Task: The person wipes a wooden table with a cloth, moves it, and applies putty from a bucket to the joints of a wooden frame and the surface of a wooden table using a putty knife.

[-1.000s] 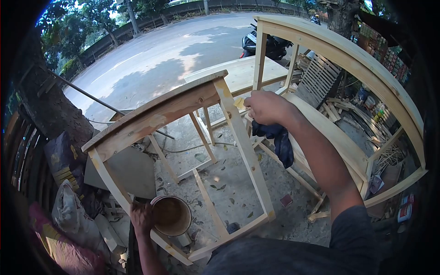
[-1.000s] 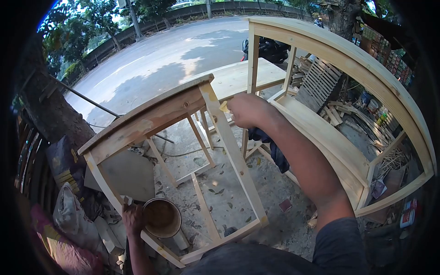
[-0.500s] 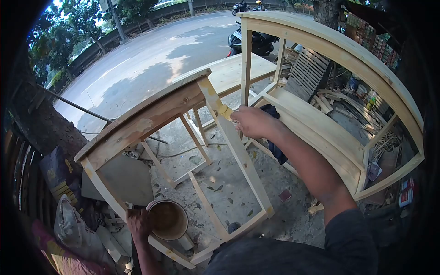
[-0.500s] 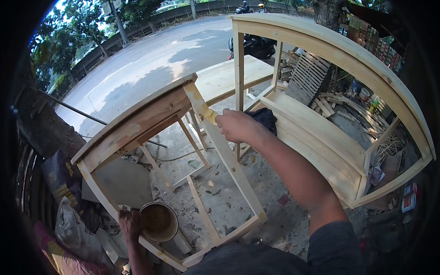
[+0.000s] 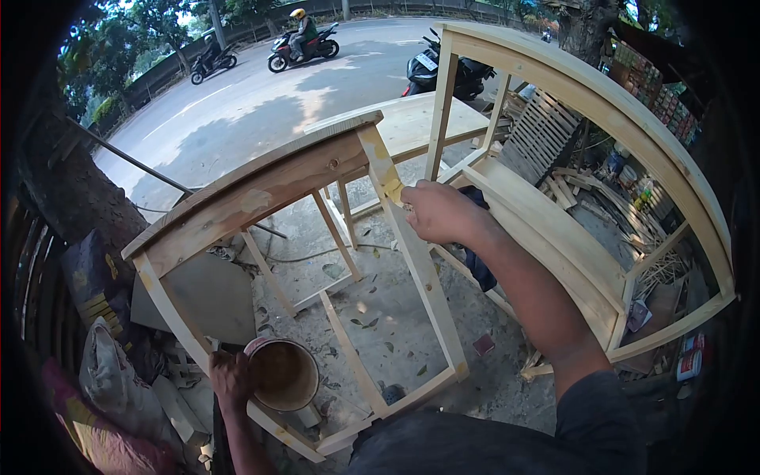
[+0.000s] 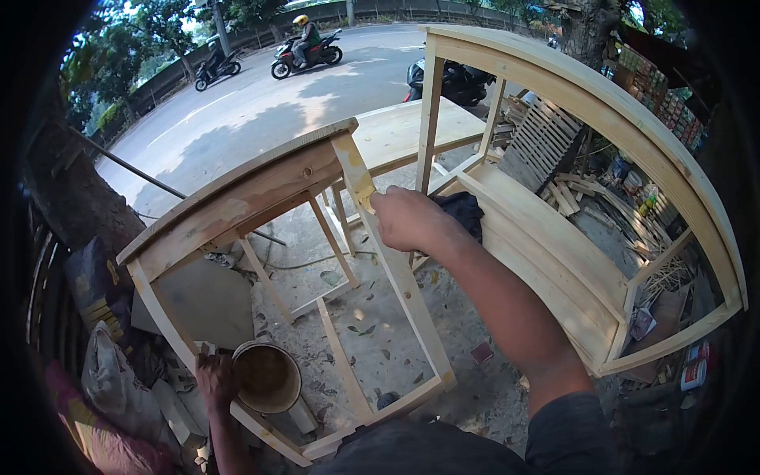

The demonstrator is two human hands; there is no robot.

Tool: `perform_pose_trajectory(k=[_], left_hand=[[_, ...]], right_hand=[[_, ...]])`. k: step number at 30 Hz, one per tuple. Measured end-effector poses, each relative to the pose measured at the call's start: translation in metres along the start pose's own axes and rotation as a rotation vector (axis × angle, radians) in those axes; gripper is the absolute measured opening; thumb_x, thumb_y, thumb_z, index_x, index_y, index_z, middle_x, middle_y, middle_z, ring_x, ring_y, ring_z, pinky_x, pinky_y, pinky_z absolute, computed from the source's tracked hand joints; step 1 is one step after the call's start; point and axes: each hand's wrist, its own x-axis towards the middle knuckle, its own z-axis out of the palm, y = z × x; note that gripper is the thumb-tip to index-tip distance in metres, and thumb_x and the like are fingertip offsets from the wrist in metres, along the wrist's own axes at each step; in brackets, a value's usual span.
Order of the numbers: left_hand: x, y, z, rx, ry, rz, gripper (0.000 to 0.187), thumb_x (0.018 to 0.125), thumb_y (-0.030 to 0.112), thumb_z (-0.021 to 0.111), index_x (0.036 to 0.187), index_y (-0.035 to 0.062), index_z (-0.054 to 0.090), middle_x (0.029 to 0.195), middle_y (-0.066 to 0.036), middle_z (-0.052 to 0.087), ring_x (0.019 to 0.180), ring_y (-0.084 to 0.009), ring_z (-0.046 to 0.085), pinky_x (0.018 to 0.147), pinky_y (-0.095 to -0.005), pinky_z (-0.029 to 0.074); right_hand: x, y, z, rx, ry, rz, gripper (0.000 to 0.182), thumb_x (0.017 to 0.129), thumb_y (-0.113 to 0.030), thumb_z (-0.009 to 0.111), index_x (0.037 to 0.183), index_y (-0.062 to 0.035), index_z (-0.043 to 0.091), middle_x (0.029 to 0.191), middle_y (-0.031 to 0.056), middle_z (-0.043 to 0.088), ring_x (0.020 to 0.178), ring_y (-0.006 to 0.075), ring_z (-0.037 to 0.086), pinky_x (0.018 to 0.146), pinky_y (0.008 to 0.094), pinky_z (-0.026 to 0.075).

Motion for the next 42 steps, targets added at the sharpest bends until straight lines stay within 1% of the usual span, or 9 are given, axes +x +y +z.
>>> perform_pose_trajectory(k=[10, 14, 17, 21, 24, 29, 33, 37, 42], left_hand=[[-0.004, 0.005, -0.001, -0.030, -0.062, -0.010, 0.019, 0.080, 0.020, 0.077, 0.083, 0.0079, 0.063, 0.075, -0.012, 0.065, 0.075, -0.0343, 0.065, 0.087, -0.0476, 0.044], [0.005, 0.022, -0.014, -0.028, -0.147, -0.019, 0.016, 0.080, 0.017, 0.075, 0.086, 0.0073, 0.064, 0.079, -0.012, 0.066, 0.085, -0.0336, 0.066, 0.091, -0.0487, 0.044], [0.030, 0.055, -0.044, -0.070, -0.244, -0.044, 0.011, 0.078, 0.013, 0.072, 0.087, 0.0074, 0.067, 0.094, -0.010, 0.066, 0.103, -0.0292, 0.062, 0.096, -0.0492, 0.044], [0.094, 0.107, -0.089, -0.140, -0.139, -0.044, 0.015, 0.073, 0.011, 0.078, 0.088, 0.0086, 0.076, 0.137, -0.012, 0.059, 0.127, -0.0335, 0.055, 0.110, -0.0506, 0.041], [0.157, 0.141, -0.115, -0.125, -0.099, -0.030, 0.020, 0.069, 0.009, 0.085, 0.088, 0.0085, 0.080, 0.166, -0.013, 0.042, 0.153, -0.0373, 0.038, 0.122, -0.0506, 0.033], [0.264, 0.180, -0.124, -0.036, -0.088, -0.021, 0.021, 0.071, 0.013, 0.088, 0.090, 0.0092, 0.080, 0.174, -0.015, 0.030, 0.161, -0.0389, 0.023, 0.127, -0.0535, 0.025], [0.312, 0.203, -0.113, 0.074, -0.148, -0.063, 0.019, 0.075, 0.013, 0.087, 0.092, 0.0091, 0.080, 0.176, -0.016, 0.024, 0.163, -0.0390, 0.018, 0.130, -0.0548, 0.020], [0.311, 0.218, -0.100, 0.170, -0.221, -0.108, 0.016, 0.076, 0.009, 0.085, 0.090, 0.0049, 0.077, 0.175, -0.016, 0.023, 0.162, -0.0393, 0.019, 0.129, -0.0546, 0.023], [0.303, 0.219, -0.094, 0.172, -0.212, -0.136, 0.014, 0.075, 0.003, 0.084, 0.083, 0.0018, 0.072, 0.172, -0.019, 0.028, 0.161, -0.0402, 0.023, 0.128, -0.0510, 0.029]], right_hand=[[-0.005, -0.013, -0.012, 0.137, 0.061, 0.085, 0.038, 0.099, -0.019, 0.067, 0.131, 0.0026, 0.063, 0.122, 0.0218, 0.066, 0.119, 0.0397, 0.065, 0.103, 0.0484, 0.051], [-0.013, 0.015, -0.011, 0.037, -0.132, -0.022, 0.036, 0.099, -0.019, 0.067, 0.129, 0.0010, 0.066, 0.115, 0.0216, 0.069, 0.110, 0.0401, 0.066, 0.101, 0.0468, 0.053], [-0.043, 0.041, -0.017, 0.241, 0.033, -0.124, 0.033, 0.104, -0.018, 0.060, 0.131, 0.0017, 0.064, 0.110, 0.0217, 0.075, 0.097, 0.0360, 0.073, 0.089, 0.0437, 0.058], [-0.068, 0.101, 0.006, 0.979, 0.012, 0.097, 0.031, 0.114, -0.025, 0.051, 0.131, -0.0013, 0.060, 0.101, 0.0064, 0.073, 0.071, 0.0085, 0.064, 0.062, 0.0275, 0.054], [-0.086, 0.137, 0.024, 1.230, -0.085, 0.228, 0.032, 0.113, -0.024, 0.052, 0.135, -0.0016, 0.056, 0.100, 0.0067, 0.070, 0.070, 0.0103, 0.062, 0.060, 0.0278, 0.053], [-0.100, 0.175, 0.070, 1.508, -0.127, 0.019, 0.057, 0.101, -0.032, 0.075, 0.142, 0.0011, 0.053, 0.099, 0.0051, 0.063, 0.069, 0.0094, 0.060, 0.061, 0.0258, 0.052], [-0.103, 0.204, 0.079, 1.478, -0.391, 0.003, 0.066, 0.103, -0.033, 0.072, 0.155, 0.0001, 0.049, 0.111, 0.0065, 0.062, 0.078, 0.0109, 0.063, 0.070, 0.0272, 0.055], [-0.097, 0.223, 0.123, 1.101, -0.073, -0.299, 0.059, 0.109, -0.026, 0.061, 0.159, -0.0008, 0.042, 0.100, 0.0106, 0.066, 0.090, 0.0187, 0.065, 0.088, 0.0333, 0.054], [-0.082, 0.237, 0.105, 1.513, -0.364, -0.035, 0.054, 0.110, -0.026, 0.060, 0.158, -0.0069, 0.048, 0.112, 0.0119, 0.065, 0.092, 0.0179, 0.066, 0.086, 0.0339, 0.054]])
